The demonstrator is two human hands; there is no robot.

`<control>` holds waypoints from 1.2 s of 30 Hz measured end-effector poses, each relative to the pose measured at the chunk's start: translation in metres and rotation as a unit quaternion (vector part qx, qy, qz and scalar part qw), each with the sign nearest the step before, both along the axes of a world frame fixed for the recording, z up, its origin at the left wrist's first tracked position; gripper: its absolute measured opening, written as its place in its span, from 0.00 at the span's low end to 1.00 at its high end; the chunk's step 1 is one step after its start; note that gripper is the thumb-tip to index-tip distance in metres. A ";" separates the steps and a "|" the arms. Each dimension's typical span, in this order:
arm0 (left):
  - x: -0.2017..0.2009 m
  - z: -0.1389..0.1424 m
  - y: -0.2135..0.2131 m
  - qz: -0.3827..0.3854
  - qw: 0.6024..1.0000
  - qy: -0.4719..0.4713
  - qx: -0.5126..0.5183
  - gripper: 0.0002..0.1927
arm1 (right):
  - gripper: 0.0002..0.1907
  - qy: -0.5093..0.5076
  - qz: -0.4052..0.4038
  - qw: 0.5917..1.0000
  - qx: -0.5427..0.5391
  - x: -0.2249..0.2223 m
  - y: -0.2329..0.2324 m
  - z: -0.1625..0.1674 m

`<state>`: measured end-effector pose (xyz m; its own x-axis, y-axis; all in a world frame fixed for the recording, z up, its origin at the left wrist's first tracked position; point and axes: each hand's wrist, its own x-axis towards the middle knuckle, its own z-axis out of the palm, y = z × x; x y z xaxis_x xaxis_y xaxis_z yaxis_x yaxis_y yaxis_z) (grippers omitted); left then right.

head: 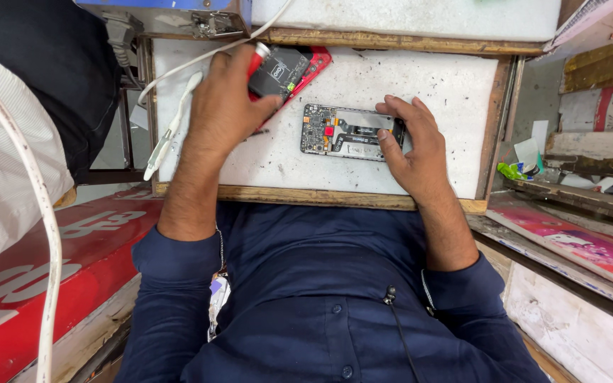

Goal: The person disassembles a mobile phone on a workbench, removes the battery, and uses a screwdriver to loosen screws on the motherboard. The person then handles the battery and places it aside while continuing to work on the phone's internal components.

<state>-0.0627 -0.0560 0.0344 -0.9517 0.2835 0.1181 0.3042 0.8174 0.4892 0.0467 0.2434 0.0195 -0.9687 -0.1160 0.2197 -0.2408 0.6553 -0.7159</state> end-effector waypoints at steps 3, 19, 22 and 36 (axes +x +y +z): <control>-0.003 0.002 -0.002 0.064 0.991 -0.115 0.037 0.35 | 0.23 0.001 0.000 1.000 0.003 0.000 0.000 0.001; 0.001 -0.030 -0.045 0.050 0.895 -0.298 0.328 0.19 | 0.22 -0.002 0.001 1.000 0.007 -0.002 -0.002 0.000; 0.002 -0.027 -0.036 0.029 0.893 -0.274 0.355 0.12 | 0.22 -0.003 0.000 1.000 0.011 -0.002 -0.004 0.003; 0.043 0.022 -0.011 0.051 0.937 -0.101 0.332 0.08 | 0.13 0.099 -0.041 0.994 -0.011 -0.003 -0.011 0.013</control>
